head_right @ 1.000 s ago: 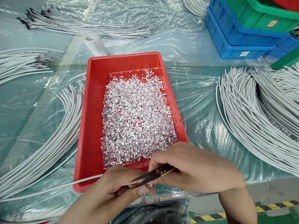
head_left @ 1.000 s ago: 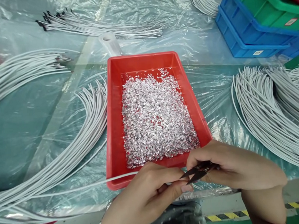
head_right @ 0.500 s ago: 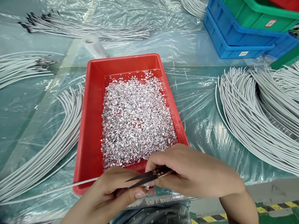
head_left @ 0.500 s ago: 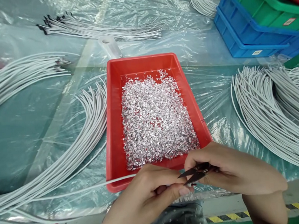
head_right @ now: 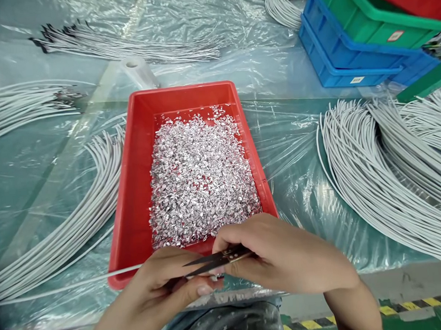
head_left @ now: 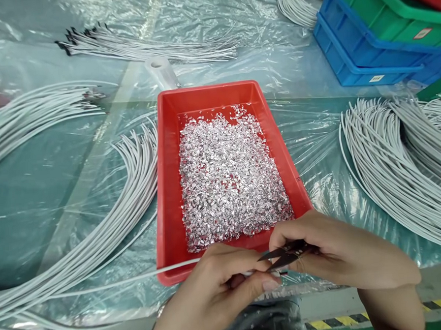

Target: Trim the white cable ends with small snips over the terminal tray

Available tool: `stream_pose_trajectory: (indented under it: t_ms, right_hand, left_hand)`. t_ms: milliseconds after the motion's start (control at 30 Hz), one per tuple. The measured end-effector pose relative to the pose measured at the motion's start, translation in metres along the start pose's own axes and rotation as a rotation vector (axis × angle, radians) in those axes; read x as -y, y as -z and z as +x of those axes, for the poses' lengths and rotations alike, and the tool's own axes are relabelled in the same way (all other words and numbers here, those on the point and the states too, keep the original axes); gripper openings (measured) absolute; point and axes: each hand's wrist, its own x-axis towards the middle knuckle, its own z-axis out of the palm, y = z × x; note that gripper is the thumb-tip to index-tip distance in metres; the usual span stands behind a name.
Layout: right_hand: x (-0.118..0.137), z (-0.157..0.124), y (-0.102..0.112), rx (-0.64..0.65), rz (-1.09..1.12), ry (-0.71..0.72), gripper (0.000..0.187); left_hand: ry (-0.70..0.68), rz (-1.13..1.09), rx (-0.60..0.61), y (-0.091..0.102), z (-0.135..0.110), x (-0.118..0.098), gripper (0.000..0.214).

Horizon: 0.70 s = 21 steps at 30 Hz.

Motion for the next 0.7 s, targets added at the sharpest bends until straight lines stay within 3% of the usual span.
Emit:
stream_pose_trajectory:
  t_ms: [367, 600, 700]
  right_hand:
    - [0.001, -0.003, -0.006, -0.057, -0.002, -0.076, 0.010]
    - [0.003, 0.013, -0.022, -0.310, 0.419, -0.089, 0.013]
    - [0.002, 0.017, -0.029, -0.465, 0.381, -0.046, 0.010]
  left_hand:
    - [0.035, -0.111, -0.070, -0.004, -0.002, 0.003, 0.021]
    - [0.140, -0.437, -0.228, -0.007, -0.004, 0.003, 0.030]
    - [0.139, -0.497, -0.256, -0.006, -0.003, 0.004, 0.032]
